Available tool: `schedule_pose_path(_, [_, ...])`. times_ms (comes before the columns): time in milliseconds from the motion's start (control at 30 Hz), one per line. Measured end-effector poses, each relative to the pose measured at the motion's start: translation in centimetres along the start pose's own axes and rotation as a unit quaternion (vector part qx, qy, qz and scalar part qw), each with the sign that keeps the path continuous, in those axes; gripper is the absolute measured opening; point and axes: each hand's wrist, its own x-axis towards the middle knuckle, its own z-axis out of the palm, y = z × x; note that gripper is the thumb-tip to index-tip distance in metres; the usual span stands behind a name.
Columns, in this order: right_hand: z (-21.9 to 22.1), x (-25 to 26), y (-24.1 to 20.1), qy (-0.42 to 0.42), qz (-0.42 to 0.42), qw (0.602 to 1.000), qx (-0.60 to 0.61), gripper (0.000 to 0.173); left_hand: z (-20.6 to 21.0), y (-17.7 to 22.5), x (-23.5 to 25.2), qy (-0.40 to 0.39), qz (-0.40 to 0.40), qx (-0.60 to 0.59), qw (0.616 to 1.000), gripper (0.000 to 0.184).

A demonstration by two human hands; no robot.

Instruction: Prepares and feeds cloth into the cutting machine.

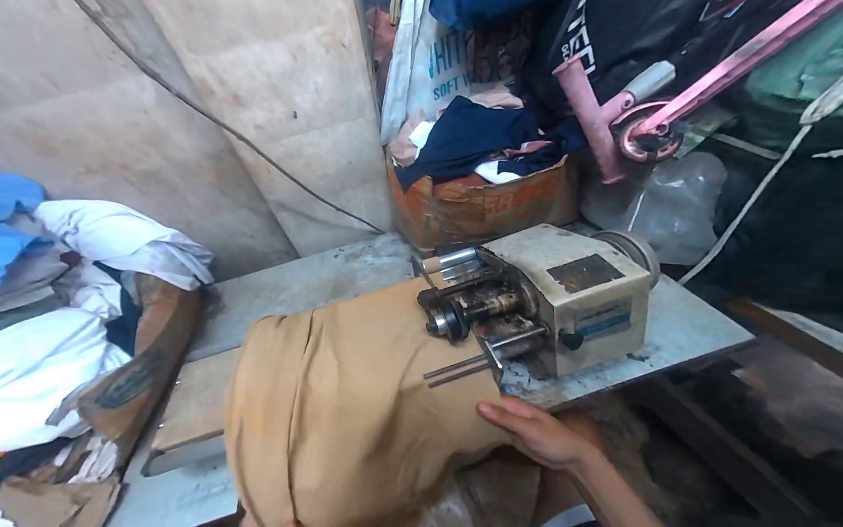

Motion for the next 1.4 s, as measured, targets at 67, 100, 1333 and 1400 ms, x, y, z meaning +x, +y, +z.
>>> schedule_pose_path(67, [-0.4,0.6,-0.4,-0.012,-0.004,1.000,-0.008,0.030,-0.7,1.2,1.2,-0.005,-0.024,0.124,0.992,0.042])
schedule_pose_path(100, [-0.5,1.0,-0.6,-0.015,-0.007,1.000,-0.011,0.028,-0.9,1.8,1.6,0.002,-0.019,0.144,0.989,0.036])
schedule_pose_path(1333, [-0.6,1.4,-1.9,0.003,0.016,0.996,-0.082,0.033,-2.5,1.3,3.0,0.140,0.058,0.157,0.976,0.047])
schedule_pose_path(1400, [-0.6,1.5,-1.9,0.001,0.015,0.997,-0.082,0.033,-1.9,1.8,3.1,0.130,0.029,0.210,0.969,0.040])
